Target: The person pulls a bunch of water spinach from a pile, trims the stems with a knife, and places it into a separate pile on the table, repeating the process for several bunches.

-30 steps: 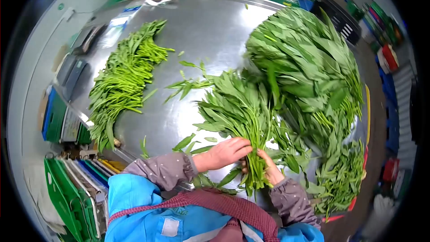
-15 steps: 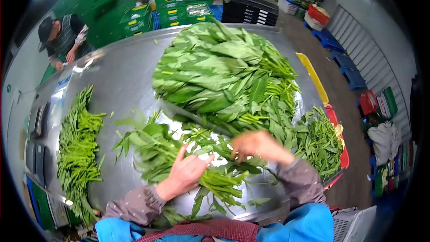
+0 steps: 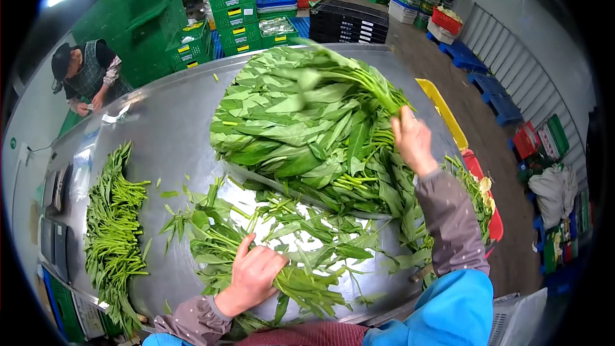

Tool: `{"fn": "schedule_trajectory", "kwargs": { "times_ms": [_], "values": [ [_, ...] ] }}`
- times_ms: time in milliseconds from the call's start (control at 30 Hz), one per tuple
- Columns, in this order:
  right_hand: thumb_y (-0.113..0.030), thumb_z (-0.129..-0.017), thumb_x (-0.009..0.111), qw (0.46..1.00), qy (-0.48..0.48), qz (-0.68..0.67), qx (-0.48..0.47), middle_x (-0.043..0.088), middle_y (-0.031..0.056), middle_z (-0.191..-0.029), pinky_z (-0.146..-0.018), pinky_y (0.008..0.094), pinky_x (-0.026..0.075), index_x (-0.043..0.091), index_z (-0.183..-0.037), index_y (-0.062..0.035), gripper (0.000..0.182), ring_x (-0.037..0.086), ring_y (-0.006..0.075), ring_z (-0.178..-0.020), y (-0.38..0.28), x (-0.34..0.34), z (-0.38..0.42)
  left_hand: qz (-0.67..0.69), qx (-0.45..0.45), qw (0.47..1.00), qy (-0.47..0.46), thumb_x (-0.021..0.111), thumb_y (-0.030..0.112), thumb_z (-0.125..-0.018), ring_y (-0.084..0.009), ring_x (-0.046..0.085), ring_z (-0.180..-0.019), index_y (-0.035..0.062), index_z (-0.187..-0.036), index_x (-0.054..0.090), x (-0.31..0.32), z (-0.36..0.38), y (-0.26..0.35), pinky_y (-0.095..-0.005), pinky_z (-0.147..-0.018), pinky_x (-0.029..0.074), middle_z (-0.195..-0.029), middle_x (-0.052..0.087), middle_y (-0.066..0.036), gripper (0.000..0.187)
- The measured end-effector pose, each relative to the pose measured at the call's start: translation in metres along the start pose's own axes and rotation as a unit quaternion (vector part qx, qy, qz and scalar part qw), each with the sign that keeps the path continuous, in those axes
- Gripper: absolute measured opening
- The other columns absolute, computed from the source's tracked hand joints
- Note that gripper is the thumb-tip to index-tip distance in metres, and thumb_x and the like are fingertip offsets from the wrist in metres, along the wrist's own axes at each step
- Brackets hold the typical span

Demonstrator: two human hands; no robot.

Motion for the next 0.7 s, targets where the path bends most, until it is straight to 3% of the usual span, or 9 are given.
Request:
{"fn": "schedule_trajectory", "kwargs": {
  "times_ms": [167,233,333,433,467,500,567,600,700],
  "values": [
    [-0.017,-0.082,0.048,0.892,-0.277,-0.356,-0.013,0.055,0.0208,-0.065,-0.047,0.0451,0.042,0.047,-0.093,-0.0020,0.018,0.054,0.0385,-0.055,-0.132,-0.002,0.121,-0.050,0.083,0.995,0.011,0.057,0.015,-0.070,-0.0263,0.048,-0.108,0.0100,-0.078,0.056,-0.002,-0.001,0.042,-0.0481,-0.094,0.029,-0.119,0.051,-0.006,0.009],
    [-0.015,-0.084,0.046,0.776,-0.358,-0.513,-0.079,0.052,0.0257,-0.081,-0.063,0.0413,0.044,0.043,-0.102,0.0024,0.025,0.054,0.0395,-0.073,-0.189,-0.020,0.177,-0.003,0.110,0.994,-0.007,0.056,0.014,-0.071,-0.0274,0.050,-0.104,0.0112,-0.080,0.056,0.003,-0.004,0.054,-0.0492,-0.093,0.030,-0.117,0.052,-0.011,0.010],
    [-0.018,-0.085,0.046,0.580,-0.495,-0.637,0.109,0.057,0.0178,-0.095,-0.072,0.0343,0.044,0.047,-0.107,0.0038,0.031,0.055,0.0267,-0.076,-0.189,-0.019,0.220,0.031,0.152,0.985,-0.074,0.059,0.016,-0.068,-0.0268,0.054,-0.092,0.0108,-0.092,0.056,0.015,0.006,0.062,-0.0464,-0.088,0.036,-0.107,0.055,-0.015,0.024],
    [-0.019,-0.086,0.044,0.578,-0.485,-0.644,0.126,0.060,0.0098,-0.091,-0.065,0.0305,0.046,0.048,-0.110,0.0029,0.033,0.055,0.0161,-0.069,-0.162,-0.033,0.250,0.030,0.069,0.988,-0.137,0.069,0.010,-0.056,-0.0269,0.053,-0.076,0.0032,-0.112,0.047,0.020,0.017,0.049,-0.0388,-0.075,0.043,-0.085,0.056,-0.012,0.060],
    [-0.018,-0.087,0.041,0.529,-0.594,-0.569,0.209,0.061,0.0070,-0.085,-0.056,0.0268,0.047,0.049,-0.112,0.0020,0.033,0.054,0.0118,-0.060,-0.142,-0.032,0.270,0.032,0.071,0.987,-0.143,0.069,0.010,-0.056,-0.0269,0.053,-0.076,0.0032,-0.112,0.047,0.016,0.020,0.050,-0.0388,-0.075,0.043,-0.085,0.056,-0.012,0.060],
    [-0.020,-0.087,0.042,0.555,-0.534,-0.583,0.258,0.062,0.0042,-0.079,-0.049,0.0243,0.045,0.050,-0.112,0.0003,0.033,0.052,0.0093,-0.053,-0.113,-0.023,0.285,0.040,0.003,0.989,-0.142,0.069,0.008,-0.056,-0.0281,0.054,-0.076,0.0031,-0.113,0.046,0.010,0.022,0.040,-0.0381,-0.072,0.044,-0.086,0.056,-0.013,0.061],
    [-0.018,-0.081,0.051,0.866,-0.319,-0.330,0.198,0.063,0.0109,-0.079,-0.056,0.0312,0.049,0.060,-0.095,-0.0036,0.022,0.059,0.0188,-0.062,-0.029,-0.033,0.286,0.133,-0.141,0.964,-0.184,0.069,0.008,-0.058,-0.0325,0.055,-0.079,0.0020,-0.116,0.042,0.012,0.039,0.007,-0.0376,-0.070,0.045,-0.088,0.056,-0.016,0.064],
    [-0.013,-0.075,0.055,0.931,-0.319,-0.082,0.159,0.061,0.0139,-0.078,-0.060,0.0355,0.048,0.060,-0.088,-0.0034,0.017,0.060,0.0270,-0.068,-0.004,-0.051,0.285,0.141,-0.259,0.913,-0.280,0.068,0.009,-0.060,-0.0302,0.056,-0.088,0.0016,-0.117,0.041,0.018,0.050,-0.010,-0.0358,-0.077,0.045,-0.094,0.057,-0.016,0.064],
    [-0.013,-0.068,0.060,0.923,-0.306,0.116,0.204,0.059,0.0130,-0.073,-0.061,0.0395,0.047,0.058,-0.084,-0.0093,0.018,0.058,0.0315,-0.073,0.070,-0.070,0.325,0.297,-0.240,0.874,-0.302,0.065,0.010,-0.061,-0.0195,0.054,-0.095,0.0002,-0.113,0.046,0.032,0.055,-0.016,-0.0285,-0.085,0.041,-0.103,0.057,-0.013,0.057]
  ]
}}
Point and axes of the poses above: each hand's wrist, its own z-axis away from the middle knuckle, its own x-axis out of the palm, y = z × x, the point moved 9 cm from there along -z, towards the middle knuckle
